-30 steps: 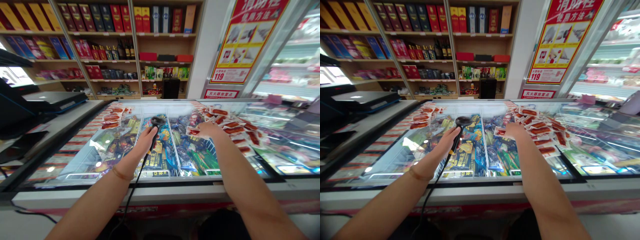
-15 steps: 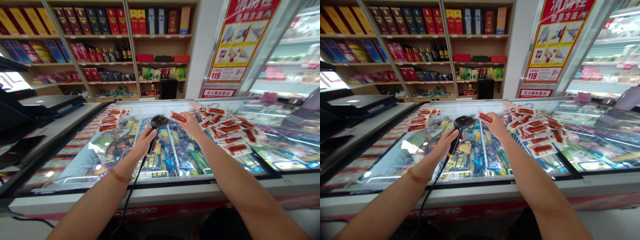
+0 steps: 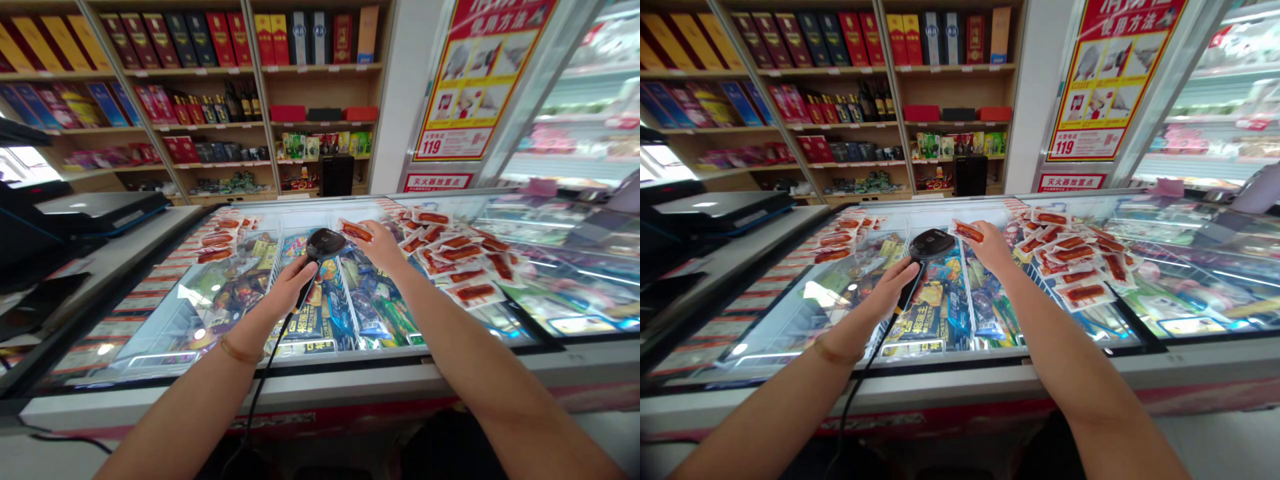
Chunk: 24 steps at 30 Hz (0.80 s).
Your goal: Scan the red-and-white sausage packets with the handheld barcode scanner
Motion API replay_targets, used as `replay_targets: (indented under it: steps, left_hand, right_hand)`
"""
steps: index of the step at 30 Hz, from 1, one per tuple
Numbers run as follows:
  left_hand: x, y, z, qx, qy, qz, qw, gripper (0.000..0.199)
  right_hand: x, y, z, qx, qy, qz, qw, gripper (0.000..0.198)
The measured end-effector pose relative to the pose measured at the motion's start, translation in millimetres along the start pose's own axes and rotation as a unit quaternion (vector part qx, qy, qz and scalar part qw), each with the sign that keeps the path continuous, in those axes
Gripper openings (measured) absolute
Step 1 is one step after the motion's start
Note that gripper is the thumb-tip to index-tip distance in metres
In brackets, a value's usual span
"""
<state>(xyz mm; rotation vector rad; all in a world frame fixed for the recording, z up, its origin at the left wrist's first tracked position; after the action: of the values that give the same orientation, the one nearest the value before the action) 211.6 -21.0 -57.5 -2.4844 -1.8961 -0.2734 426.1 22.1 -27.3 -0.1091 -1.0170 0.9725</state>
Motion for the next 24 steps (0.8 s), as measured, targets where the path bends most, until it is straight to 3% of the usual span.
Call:
replay_targets:
  steps: [10, 14, 18, 24]
  left_hand:
    - [1.5, 0.9, 2.8, 0.012, 0.000, 0.031, 0.999, 0.042]
    - [6.9, -12.2, 1.7, 0.018, -0.035, -0.072, 0.997, 0.044]
    - [13.2, -47.2, -16.3, 0.010, -0.057, -0.197, 0.979, 0.039]
    - [1.6, -138.3, -48.8, -0.009, -0.013, -0.341, 0.940, 0.033]
  right_hand:
    - [-1.7, 7.1, -7.5, 0.021, 0.024, 0.000, 0.999, 0.031]
    - [-5.4, 28.4, -17.6, 0.043, 0.086, 0.014, 0.995, 0.038]
    - [6.6, 69.3, 2.1, 0.090, 0.078, 0.054, 0.991, 0.036]
    - [51.8, 159.4, 88.3, 0.122, -0.027, 0.100, 0.987, 0.035]
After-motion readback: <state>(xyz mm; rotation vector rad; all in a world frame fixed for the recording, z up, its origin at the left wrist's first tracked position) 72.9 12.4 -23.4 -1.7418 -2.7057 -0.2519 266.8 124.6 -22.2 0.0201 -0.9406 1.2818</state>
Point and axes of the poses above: each hand's wrist, its own x-axis towards the middle knuckle, its own y-axis out of the palm, z = x × y, the point moved 6 cm from there along x, towards the middle knuckle, and after that the axes turned 8 degrees about -z, right-handed, at the moved point
